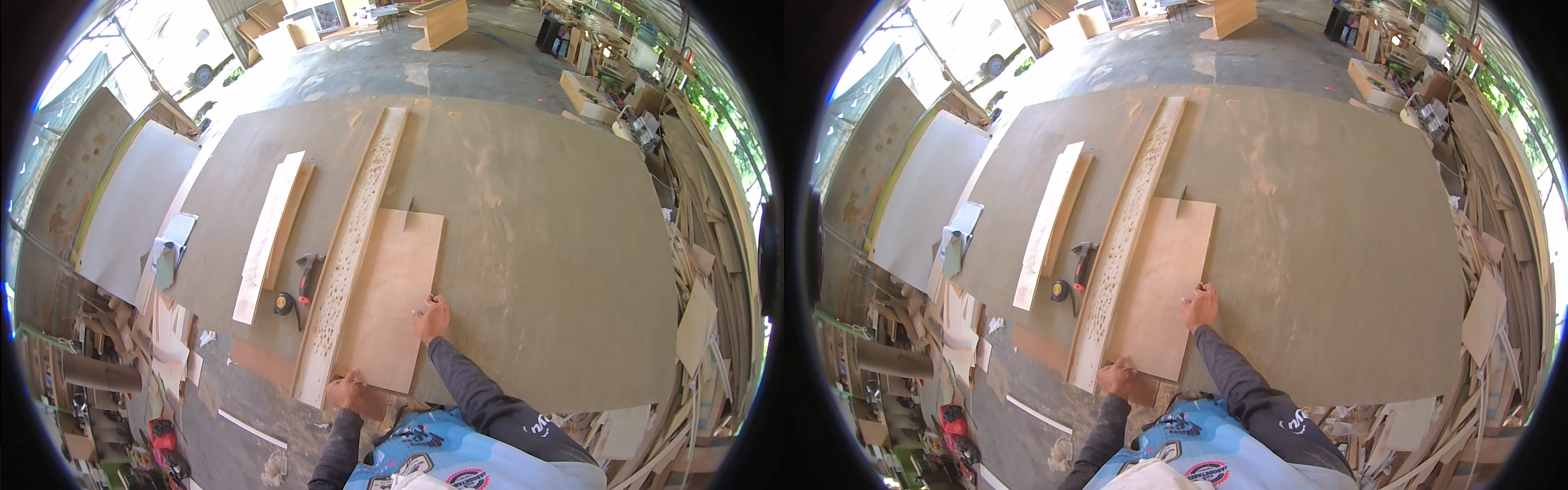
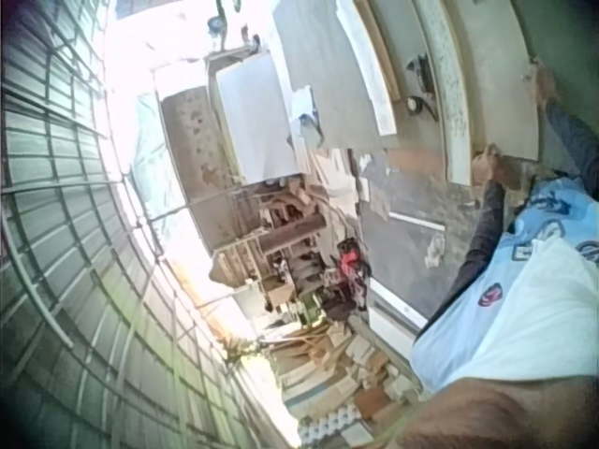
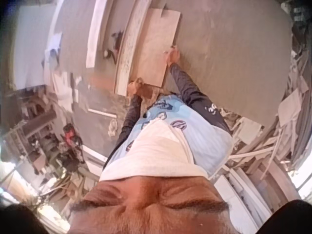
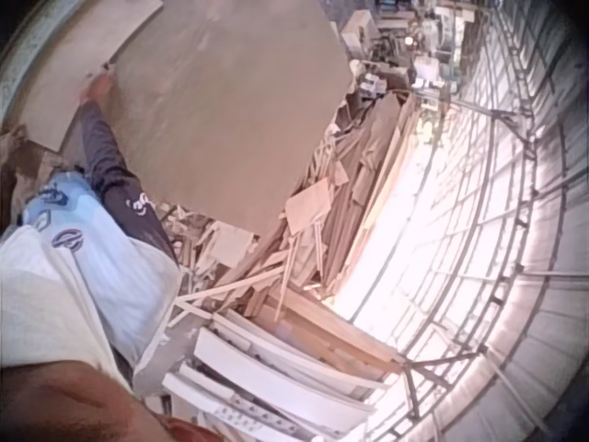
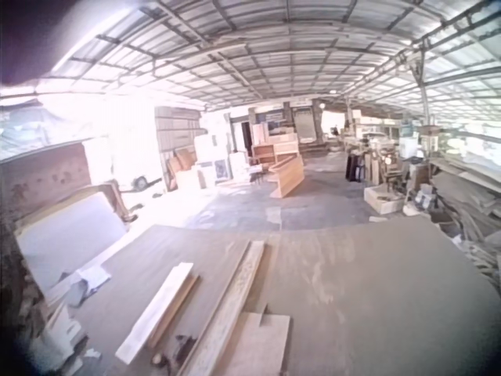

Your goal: The person picks through a pile of wood scraps, selects several flat boards, and brings them to a workbench to align and mark them.

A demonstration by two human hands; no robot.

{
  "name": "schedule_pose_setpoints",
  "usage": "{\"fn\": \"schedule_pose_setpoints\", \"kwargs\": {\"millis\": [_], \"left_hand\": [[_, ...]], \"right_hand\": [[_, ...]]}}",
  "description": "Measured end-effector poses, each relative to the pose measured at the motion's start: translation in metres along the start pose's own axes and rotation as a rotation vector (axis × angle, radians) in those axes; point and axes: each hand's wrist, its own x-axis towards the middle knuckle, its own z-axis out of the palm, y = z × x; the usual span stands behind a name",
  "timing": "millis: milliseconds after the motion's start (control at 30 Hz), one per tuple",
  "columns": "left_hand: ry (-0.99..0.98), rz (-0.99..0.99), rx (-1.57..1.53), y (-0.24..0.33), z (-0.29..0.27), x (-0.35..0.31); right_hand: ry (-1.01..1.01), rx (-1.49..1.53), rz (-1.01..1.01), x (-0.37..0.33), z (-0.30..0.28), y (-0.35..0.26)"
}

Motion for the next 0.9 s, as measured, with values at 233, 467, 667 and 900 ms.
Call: {"fn": "schedule_pose_setpoints", "kwargs": {"millis": [233, 467, 667, 900], "left_hand": [[-0.013, 0.055, -0.030, 0.017, 0.051, 0.013], [0.009, 0.113, -0.003, 0.042, 0.099, 0.019], [-0.107, 0.157, 0.110, 0.051, 0.121, 0.013], [-0.056, 0.634, 1.146, 0.083, 0.088, 0.017]], "right_hand": [[0.027, -0.029, -0.013, 0.054, 0.007, 0.003], [-0.001, -0.109, -0.008, 0.108, 0.010, -0.007], [-0.007, -0.093, -0.023, 0.120, 0.002, 0.016], [-0.316, -0.245, -0.312, -0.029, -0.038, -0.003]]}}
